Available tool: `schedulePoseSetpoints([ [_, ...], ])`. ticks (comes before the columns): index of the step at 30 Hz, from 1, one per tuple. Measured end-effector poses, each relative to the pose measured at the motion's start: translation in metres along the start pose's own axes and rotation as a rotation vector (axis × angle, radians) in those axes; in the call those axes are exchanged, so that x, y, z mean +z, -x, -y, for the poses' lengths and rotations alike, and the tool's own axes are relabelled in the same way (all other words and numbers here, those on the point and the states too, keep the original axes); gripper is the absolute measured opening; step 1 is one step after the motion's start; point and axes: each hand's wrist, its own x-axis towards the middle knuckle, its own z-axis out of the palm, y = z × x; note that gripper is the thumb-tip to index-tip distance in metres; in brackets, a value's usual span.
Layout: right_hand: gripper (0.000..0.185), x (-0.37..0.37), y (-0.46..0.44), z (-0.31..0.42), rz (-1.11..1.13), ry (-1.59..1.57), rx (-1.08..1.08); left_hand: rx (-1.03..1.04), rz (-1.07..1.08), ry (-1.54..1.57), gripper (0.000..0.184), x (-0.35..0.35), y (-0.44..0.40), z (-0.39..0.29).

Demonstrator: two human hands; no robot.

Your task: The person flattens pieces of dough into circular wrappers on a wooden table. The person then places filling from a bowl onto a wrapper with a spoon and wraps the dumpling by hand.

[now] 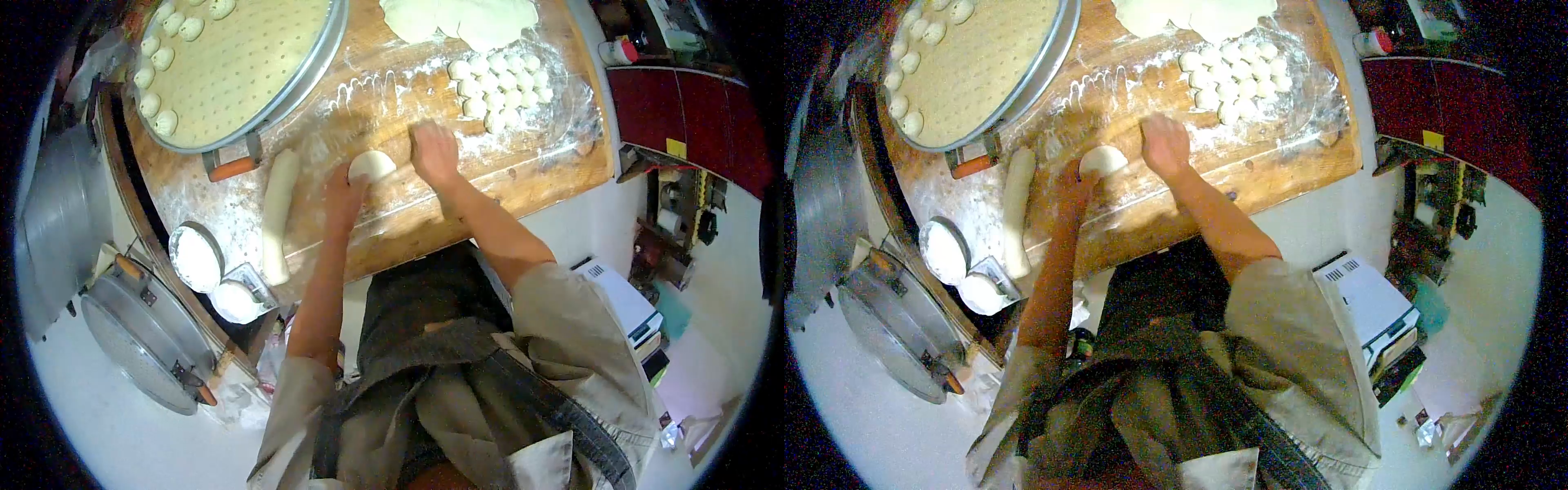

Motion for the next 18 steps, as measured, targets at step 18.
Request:
schedulePoseSetpoints([
  [18, 0.036, 0.054, 0.074, -0.036, 0.242, -0.094, 0.052, 0.773, 0.130, -0.381, 0.054, 0.159, -0.128, -0.149],
])
